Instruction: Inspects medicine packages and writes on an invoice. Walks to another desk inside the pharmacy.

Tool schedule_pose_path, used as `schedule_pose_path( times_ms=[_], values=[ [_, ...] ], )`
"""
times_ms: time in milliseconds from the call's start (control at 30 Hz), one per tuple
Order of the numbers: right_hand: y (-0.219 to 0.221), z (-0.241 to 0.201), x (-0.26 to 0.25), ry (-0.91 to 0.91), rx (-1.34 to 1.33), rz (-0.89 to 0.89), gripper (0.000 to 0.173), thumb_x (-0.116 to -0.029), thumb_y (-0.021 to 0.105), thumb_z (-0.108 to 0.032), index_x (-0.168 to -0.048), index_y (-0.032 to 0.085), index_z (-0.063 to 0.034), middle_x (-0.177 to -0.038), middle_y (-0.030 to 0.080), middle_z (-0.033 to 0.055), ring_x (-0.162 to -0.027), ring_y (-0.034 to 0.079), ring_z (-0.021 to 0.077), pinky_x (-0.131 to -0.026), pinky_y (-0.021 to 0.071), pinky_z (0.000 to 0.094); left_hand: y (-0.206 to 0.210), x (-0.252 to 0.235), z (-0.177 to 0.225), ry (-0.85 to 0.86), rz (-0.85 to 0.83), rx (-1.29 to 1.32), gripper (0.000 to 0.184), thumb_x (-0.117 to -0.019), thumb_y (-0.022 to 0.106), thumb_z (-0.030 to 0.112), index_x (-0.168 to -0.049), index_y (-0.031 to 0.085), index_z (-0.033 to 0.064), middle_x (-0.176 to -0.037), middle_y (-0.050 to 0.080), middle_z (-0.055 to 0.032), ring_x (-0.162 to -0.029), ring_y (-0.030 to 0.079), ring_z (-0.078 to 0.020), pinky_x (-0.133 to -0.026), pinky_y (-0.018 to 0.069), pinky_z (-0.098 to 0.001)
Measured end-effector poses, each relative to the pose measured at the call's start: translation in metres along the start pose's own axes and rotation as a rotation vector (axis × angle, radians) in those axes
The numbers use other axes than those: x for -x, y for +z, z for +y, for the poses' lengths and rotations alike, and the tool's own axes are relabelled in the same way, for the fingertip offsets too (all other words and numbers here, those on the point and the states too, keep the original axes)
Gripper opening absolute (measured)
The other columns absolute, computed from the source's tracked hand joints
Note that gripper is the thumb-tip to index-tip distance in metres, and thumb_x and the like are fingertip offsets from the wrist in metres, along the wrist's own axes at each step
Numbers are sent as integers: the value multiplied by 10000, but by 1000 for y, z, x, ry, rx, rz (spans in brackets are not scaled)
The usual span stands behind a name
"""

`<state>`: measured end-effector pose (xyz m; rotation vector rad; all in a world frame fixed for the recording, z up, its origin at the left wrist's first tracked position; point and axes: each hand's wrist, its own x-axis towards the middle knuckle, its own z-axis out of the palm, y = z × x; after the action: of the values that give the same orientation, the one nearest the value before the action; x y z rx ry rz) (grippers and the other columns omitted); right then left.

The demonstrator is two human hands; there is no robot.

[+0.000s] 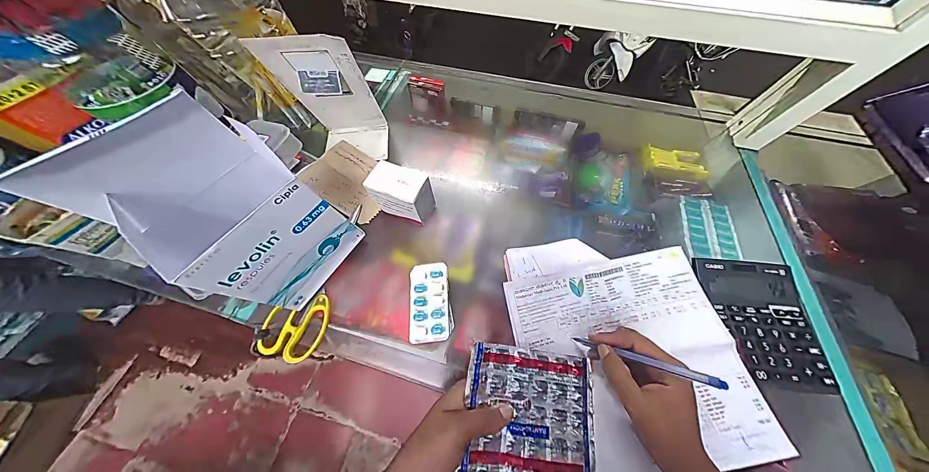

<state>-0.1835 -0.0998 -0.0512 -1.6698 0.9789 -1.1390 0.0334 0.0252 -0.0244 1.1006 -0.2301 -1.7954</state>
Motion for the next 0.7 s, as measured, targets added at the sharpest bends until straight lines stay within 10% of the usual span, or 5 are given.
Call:
schedule_pose_path(
  times_ms=[233,467,567,700],
  values=[
    [4,5,2,-119,150,-17,116,-870,647,-113,-932,741,-87,-813,665,-59,-691,580,-83,-609,484,66,-3,1,-4,10,-30,32,256,-988,504,-45,-1197,592,74,-988,777,-30,-911,756,-142,-864,623,-348],
    [-28,-17,1,-148,64,-8,266,-1090,464,-214,-1157,705,-305,-1065,748,-168,-876,698,-27,-748,582,166,0,2,-3,7,32,37,238,-977,514,-43,-1177,594,57,-966,771,-39,-887,753,-147,-840,624,-350],
    [-53,-31,-3,-187,272,-95,283,-1090,432,-143,-1182,677,-37,-1109,767,24,-1033,707,61,-941,563,254,-2,6,0,18,42,92,243,-968,497,-48,-1155,599,69,-952,775,-45,-866,758,-154,-820,628,-351],
    [-76,-45,1,-224,658,-644,757,-889,713,-507,-1358,588,74,-1439,527,347,-1395,426,558,-1135,237,738,-7,20,9,134,25,183,253,-952,468,-58,-1089,621,90,-916,787,-50,-827,767,-149,-785,637,-340]
  ],
)
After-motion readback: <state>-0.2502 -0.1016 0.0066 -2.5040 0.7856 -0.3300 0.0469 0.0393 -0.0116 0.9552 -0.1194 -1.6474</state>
